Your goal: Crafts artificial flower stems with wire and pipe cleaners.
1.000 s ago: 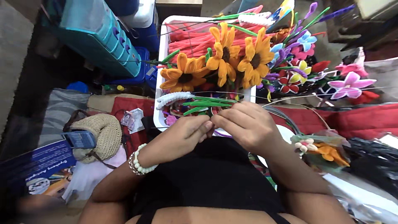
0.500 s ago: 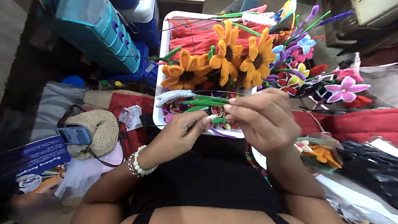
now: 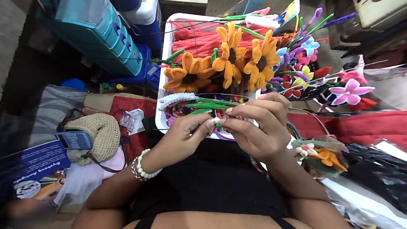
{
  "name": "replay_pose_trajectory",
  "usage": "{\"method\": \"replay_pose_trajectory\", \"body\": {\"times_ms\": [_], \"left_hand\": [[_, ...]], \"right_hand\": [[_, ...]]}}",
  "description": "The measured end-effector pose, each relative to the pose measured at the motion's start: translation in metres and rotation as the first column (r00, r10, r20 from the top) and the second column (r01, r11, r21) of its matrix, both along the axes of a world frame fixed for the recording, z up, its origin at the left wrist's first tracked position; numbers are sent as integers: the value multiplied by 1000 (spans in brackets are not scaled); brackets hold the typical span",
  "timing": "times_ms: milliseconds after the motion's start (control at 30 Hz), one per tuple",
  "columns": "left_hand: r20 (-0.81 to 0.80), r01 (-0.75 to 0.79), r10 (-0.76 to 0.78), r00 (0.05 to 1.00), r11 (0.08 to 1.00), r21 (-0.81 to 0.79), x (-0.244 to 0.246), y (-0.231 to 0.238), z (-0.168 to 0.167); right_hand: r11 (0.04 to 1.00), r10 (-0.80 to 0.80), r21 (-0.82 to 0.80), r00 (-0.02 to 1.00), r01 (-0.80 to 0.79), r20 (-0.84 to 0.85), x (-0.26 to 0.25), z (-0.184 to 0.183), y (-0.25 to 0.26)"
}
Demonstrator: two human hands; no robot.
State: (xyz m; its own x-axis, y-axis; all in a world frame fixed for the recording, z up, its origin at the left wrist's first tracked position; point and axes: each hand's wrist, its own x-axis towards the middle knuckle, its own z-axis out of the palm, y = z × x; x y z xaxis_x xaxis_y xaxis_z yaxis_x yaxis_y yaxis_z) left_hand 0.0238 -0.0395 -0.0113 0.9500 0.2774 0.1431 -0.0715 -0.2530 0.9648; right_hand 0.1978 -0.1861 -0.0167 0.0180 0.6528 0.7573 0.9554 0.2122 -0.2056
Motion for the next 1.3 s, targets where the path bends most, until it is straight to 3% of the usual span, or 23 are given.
{"method": "replay_pose_trajectory", "body": {"times_ms": [167, 267, 367, 433, 467, 533, 667, 800, 867, 967, 1033, 1067, 1100, 1167, 1233, 1300], "left_hand": [[82, -37, 32, 996, 997, 66, 1, -2, -2], [128, -58, 44, 991, 992, 107, 1, -4, -1], [176, -28, -3, 984, 985, 173, 0, -5, 1], [194, 6, -52, 980, 973, 229, -1, -5, 3], [195, 18, -72, 978, 963, 268, -2, -4, 4], [169, 37, -106, 980, 930, 366, -3, -4, 5], [104, 62, -144, 984, 826, 561, -2, -6, 8], [98, 20, -114, 989, 747, 665, -1, -6, 12], [113, -27, -68, 991, 733, 680, -2, -8, 13], [184, -167, 49, 982, 687, 707, -2, -5, 10], [210, -242, 127, 969, 636, 733, -3, -1, 6], [219, -270, 159, 963, 612, 743, -3, 0, 3], [227, -290, 180, 957, 593, 751, -3, 1, 1], [233, -305, 198, 952, 562, 769, -2, 0, -2], [240, -307, 194, 951, 535, 787, -1, -3, -3], [251, -313, 190, 949, 494, 811, 1, -6, -3]], "right_hand": [[990, -125, 53, 988, 130, -94, -14, -9, -2], [998, -52, 16, 925, 63, -376, -22, -16, 1], [971, 142, -13, 621, -237, -771, -15, -13, 3], [894, 191, -3, 388, -447, -901, -3, -9, 6], [840, 203, 1, 313, -543, -928, 5, -8, 9], [702, 246, -22, 271, -712, -931, 25, -6, 18], [475, 382, -164, 370, -865, -847, 51, 6, 40], [394, 437, -183, 358, -901, -825, 61, 22, 54], [501, 344, -173, 379, -848, -859, 70, 27, 50], [708, 89, -411, 649, -575, -755, 79, 19, 29], [662, 55, -597, 824, -453, -564, 70, 6, 5], [610, 114, -639, 850, -469, -515, 60, 3, -9], [605, 182, -624, 849, -494, -495, 48, 5, -21], [735, 213, -484, 840, -474, -498, 24, 20, -33], [896, 101, -369, 923, -247, -372, 11, 37, -30], [955, -9, -291, 980, -51, -200, 10, 43, -17]]}}
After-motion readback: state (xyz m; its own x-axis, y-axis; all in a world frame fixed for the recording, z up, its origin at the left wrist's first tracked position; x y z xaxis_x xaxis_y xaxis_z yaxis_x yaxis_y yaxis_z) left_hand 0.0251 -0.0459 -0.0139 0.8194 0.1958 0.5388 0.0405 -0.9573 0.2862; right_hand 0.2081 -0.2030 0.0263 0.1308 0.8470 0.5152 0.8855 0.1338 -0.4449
